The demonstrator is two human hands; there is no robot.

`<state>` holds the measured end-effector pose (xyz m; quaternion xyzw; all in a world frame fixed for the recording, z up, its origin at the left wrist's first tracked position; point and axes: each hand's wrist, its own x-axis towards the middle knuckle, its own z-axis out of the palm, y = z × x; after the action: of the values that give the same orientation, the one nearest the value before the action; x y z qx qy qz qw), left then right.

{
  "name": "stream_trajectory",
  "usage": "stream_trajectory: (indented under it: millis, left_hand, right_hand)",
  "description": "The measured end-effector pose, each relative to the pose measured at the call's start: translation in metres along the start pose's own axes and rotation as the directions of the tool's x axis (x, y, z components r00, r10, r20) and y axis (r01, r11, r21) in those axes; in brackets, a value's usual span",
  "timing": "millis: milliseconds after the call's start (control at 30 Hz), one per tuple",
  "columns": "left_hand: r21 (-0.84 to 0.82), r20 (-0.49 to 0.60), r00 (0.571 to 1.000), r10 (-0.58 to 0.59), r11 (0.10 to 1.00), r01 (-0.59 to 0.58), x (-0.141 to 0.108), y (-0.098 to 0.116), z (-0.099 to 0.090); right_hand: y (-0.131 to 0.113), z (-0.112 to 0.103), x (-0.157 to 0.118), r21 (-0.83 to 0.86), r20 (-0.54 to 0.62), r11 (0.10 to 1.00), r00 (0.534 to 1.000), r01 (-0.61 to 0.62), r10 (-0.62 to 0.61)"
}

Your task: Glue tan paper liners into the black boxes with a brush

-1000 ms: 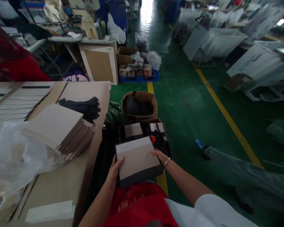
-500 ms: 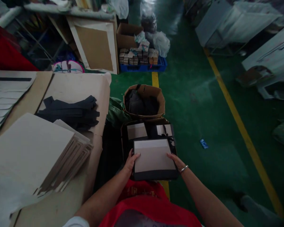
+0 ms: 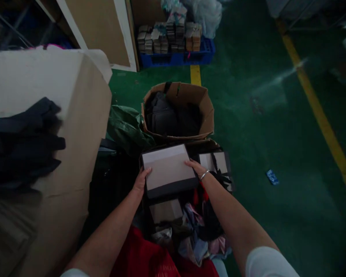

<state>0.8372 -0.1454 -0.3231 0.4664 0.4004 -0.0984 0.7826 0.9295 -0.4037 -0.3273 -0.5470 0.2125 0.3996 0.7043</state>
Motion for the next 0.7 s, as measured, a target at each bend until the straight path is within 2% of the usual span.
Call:
stream_trajectory:
  millis: [133, 233, 333, 400, 433, 500, 567, 633, 700]
  left_hand:
    - [0.063, 0.003, 0.998, -0.069, 0.996, 0.069, 0.06, -0.021, -0.006]
    - [0.184, -0.055, 0.998, -0.018, 0.983, 0.027, 0.088, -0.042, -0.004]
    - [0.255, -0.041, 0.999, 0.006, 0.967, 0.005, 0.097, -0.051, -0.002]
    - [0.34, -0.039, 0.998, 0.056, 0.94, -0.04, 0.094, -0.045, -0.004]
    - [0.408, -0.047, 0.992, 0.118, 0.909, -0.088, 0.092, -0.037, -0.007]
    - [0.584, -0.071, 0.942, 0.327, 0.779, -0.226, 0.086, -0.015, -0.011]
    - [0.767, -0.037, 0.843, 0.536, 0.556, -0.32, 0.085, 0.013, -0.007]
    - [0.849, 0.172, 0.787, 0.592, 0.316, -0.423, 0.092, 0.037, 0.01]
    - [0.831, 0.442, 0.744, 0.502, 0.084, -0.551, 0.108, 0.053, 0.038]
  right_hand:
    - [0.018, -0.016, 0.06, 0.007, 0.031, 0.999, 0.999, 0.038, -0.038]
    - [0.036, -0.028, 0.092, -0.075, -0.018, 0.997, 0.999, 0.031, -0.032]
    - [0.044, -0.035, 0.106, -0.194, -0.096, 0.978, 0.991, 0.076, -0.096]
    - [0.043, -0.036, 0.103, -0.312, -0.203, 0.946, 0.966, 0.09, -0.159]
    - [0.042, -0.037, 0.097, -0.374, -0.266, 0.923, 0.944, 0.084, -0.194]
    - [0.043, -0.039, 0.076, -0.486, -0.366, 0.871, 0.889, 0.07, -0.276]
    - [0.05, -0.041, 0.046, -0.573, -0.39, 0.815, 0.847, 0.085, -0.362]
    - [0.062, -0.042, 0.015, -0.65, -0.344, 0.756, 0.859, 0.072, -0.378]
    - [0.077, -0.039, -0.009, -0.738, -0.253, 0.675, 0.932, -0.011, -0.261]
